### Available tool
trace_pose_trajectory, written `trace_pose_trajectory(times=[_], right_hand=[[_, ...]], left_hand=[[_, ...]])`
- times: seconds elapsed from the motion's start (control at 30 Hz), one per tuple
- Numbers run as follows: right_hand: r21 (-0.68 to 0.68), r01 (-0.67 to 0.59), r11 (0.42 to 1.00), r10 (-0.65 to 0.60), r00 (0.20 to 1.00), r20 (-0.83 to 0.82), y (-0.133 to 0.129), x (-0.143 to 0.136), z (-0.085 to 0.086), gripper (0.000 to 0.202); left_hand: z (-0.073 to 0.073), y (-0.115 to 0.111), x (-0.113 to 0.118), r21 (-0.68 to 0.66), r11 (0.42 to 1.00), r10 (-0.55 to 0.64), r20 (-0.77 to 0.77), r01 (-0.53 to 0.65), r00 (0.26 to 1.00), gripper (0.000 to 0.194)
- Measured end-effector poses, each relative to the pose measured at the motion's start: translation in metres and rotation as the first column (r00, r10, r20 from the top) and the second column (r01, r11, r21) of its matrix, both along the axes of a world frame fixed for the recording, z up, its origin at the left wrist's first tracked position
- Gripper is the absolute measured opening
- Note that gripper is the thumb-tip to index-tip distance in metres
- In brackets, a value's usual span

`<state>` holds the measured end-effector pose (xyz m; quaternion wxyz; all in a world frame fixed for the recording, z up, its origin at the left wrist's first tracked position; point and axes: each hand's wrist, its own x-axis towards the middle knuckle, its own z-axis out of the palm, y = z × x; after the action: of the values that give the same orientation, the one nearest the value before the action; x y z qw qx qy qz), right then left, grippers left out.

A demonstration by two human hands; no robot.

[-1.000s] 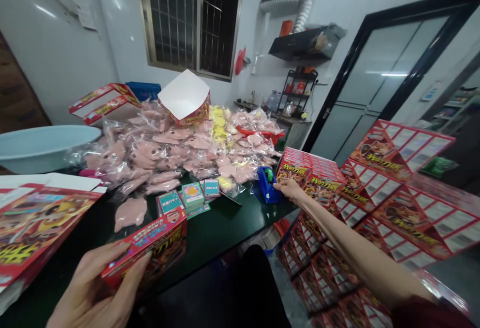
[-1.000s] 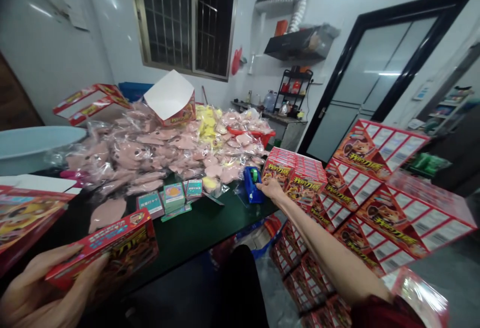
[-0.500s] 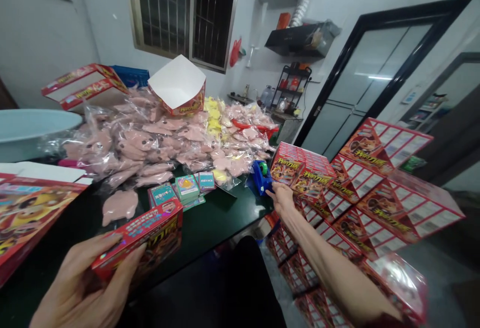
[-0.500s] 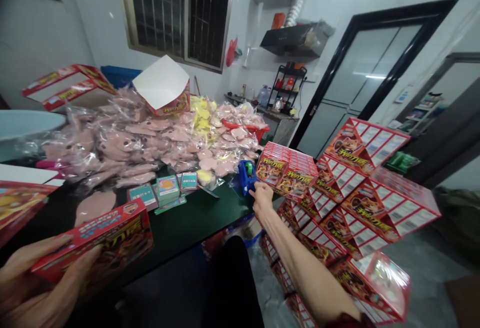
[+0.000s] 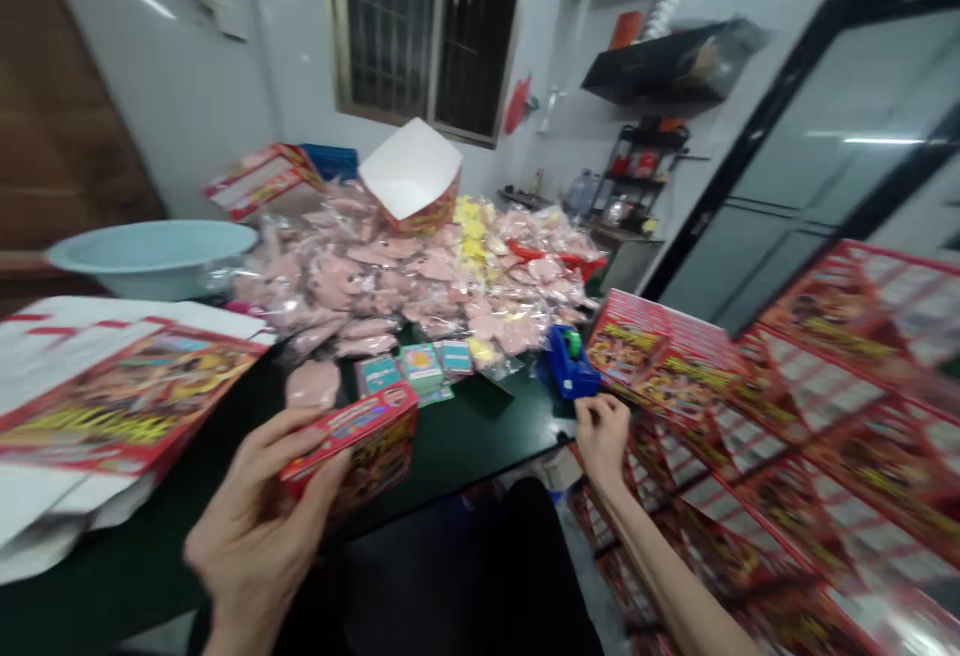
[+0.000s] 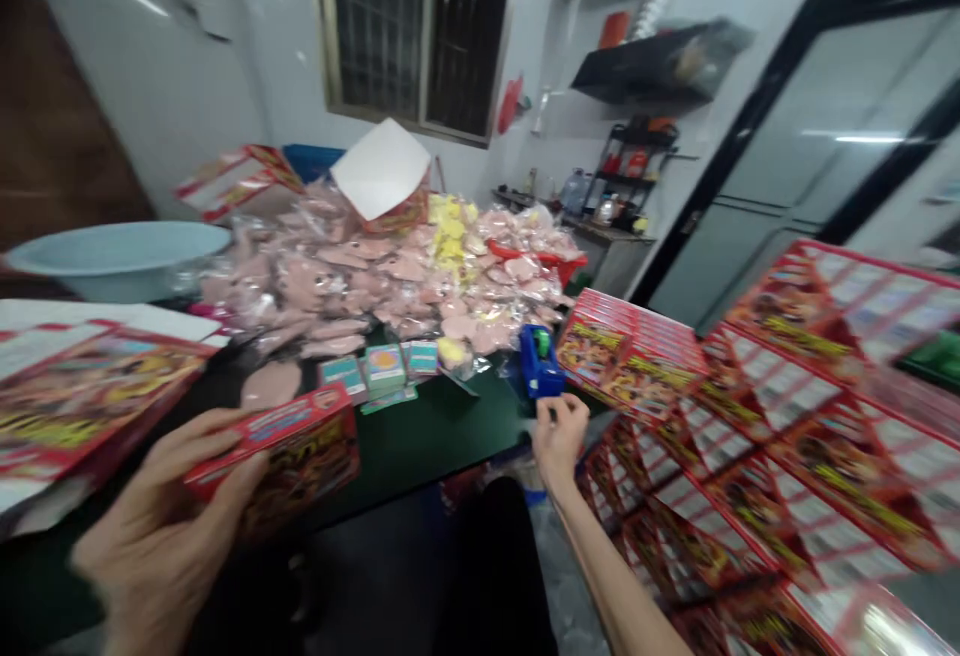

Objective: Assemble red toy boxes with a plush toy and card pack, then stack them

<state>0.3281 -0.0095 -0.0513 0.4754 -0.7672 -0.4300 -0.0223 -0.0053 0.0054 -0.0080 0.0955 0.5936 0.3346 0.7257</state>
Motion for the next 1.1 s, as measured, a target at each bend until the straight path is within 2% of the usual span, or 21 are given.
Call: trace_pose_trajectory(times=[0.1,0.17,0.23,0.3,0.37,0.47,0.53,0.67,0.8,1.1], right_hand=[[0.094,-0.218,0.972,0.218,0.976,0.009,-0.021,-0.046,0.014,0.022],[0.170,-0.414,0.894,0.423,0.906,-0.015,-0.030,-0.082,0.034,0.015],[0.247,-0.528,0.813,0.561,0.823,-0.086,-0.036,-0.117,0.059,0.010],[0.302,-0.601,0.740,0.666,0.720,-0.196,-0.037,-0.146,0.082,0.008],[0.354,-0.660,0.663,0.749,0.569,-0.341,-0.036,-0.168,0.095,0.028],[0.426,-0.682,0.595,0.782,0.367,-0.505,-0.034,-0.188,0.101,0.054],[0.440,-0.682,0.584,0.778,0.314,-0.544,-0.032,-0.196,0.100,0.054],[0.429,-0.682,0.592,0.752,0.275,-0.600,-0.027,-0.204,0.099,0.051],[0.400,-0.688,0.606,0.736,0.295,-0.609,-0.024,-0.208,0.103,0.049],[0.305,-0.705,0.641,0.689,0.352,-0.634,-0.025,-0.205,0.110,0.045]], left_hand=[[0.004,-0.002,-0.002,-0.011,0.999,-0.033,-0.040,0.033,0.999,0.022],[0.005,-0.004,-0.004,-0.026,0.999,-0.039,-0.077,0.037,0.996,0.021],[0.007,-0.006,-0.006,-0.033,0.999,-0.033,-0.116,0.030,0.993,0.021],[0.009,-0.009,-0.007,-0.038,0.999,-0.036,-0.144,0.031,0.989,0.022],[0.011,-0.010,-0.008,-0.045,0.998,-0.051,-0.152,0.044,0.987,0.022],[0.012,-0.010,-0.008,-0.060,0.996,-0.069,-0.156,0.060,0.985,0.021],[0.012,-0.011,-0.008,-0.074,0.995,-0.077,-0.156,0.066,0.985,0.021],[0.010,-0.013,-0.008,-0.109,0.990,-0.103,-0.151,0.087,0.983,0.023],[0.011,-0.015,-0.011,-0.147,0.986,-0.108,-0.187,0.081,0.976,0.027],[0.024,-0.017,-0.017,-0.027,0.994,-0.112,-0.387,0.110,0.915,0.032]])
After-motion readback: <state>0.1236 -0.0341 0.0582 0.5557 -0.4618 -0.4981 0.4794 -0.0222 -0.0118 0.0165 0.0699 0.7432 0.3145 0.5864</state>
